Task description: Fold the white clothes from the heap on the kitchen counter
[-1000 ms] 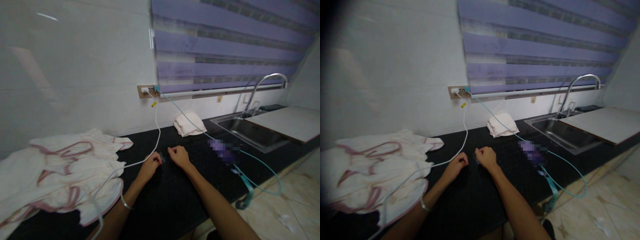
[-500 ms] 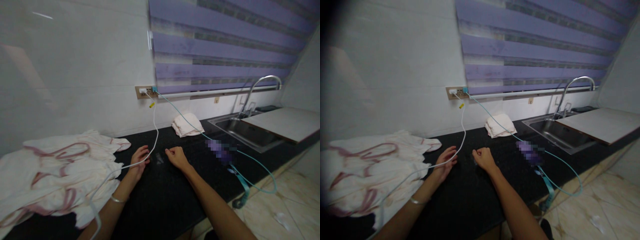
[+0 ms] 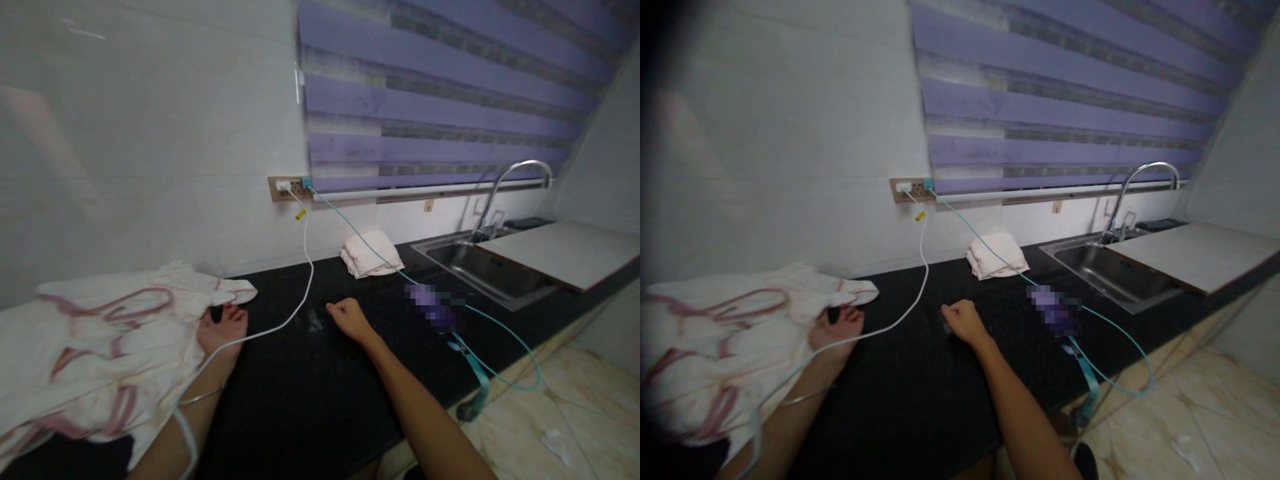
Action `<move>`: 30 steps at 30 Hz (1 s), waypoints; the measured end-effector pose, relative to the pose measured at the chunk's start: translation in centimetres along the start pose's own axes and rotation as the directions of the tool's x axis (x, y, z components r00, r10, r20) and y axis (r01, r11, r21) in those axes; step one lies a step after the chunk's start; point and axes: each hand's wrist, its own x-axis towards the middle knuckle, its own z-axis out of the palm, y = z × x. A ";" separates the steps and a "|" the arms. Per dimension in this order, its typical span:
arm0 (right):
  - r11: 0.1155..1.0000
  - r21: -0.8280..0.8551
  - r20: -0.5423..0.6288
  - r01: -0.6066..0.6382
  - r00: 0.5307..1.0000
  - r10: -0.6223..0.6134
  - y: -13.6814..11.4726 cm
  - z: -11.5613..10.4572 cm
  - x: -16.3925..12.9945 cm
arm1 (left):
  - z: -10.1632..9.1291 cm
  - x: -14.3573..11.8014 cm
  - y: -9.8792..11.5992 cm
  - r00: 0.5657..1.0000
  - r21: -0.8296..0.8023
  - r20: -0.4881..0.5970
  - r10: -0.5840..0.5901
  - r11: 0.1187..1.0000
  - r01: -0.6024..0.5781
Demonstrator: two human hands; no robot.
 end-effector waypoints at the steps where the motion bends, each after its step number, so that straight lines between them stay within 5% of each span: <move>1: 1.000 0.003 0.007 -0.002 1.000 0.002 0.1 0.0 0.0 | 0.1 0.0 -0.2 1.000 0.017 0.010 -0.001 1.000 0.001; 11: 1.000 0.015 0.034 -0.019 0.999 0.019 0.4 0.0 0.0 | -0.4 0.8 0.2 0.999 -0.073 0.032 0.040 0.997 -0.037; 20: 0.999 0.031 -0.032 -0.027 0.999 0.028 0.3 0.1 0.1 | 0.3 0.1 -0.1 0.991 0.119 0.131 0.034 0.992 -0.050; 30: 0.999 0.027 0.013 -0.028 1.000 0.028 0.7 0.1 0.2 | 1.5 -0.8 -2.4 0.937 0.390 0.187 0.296 0.853 -0.347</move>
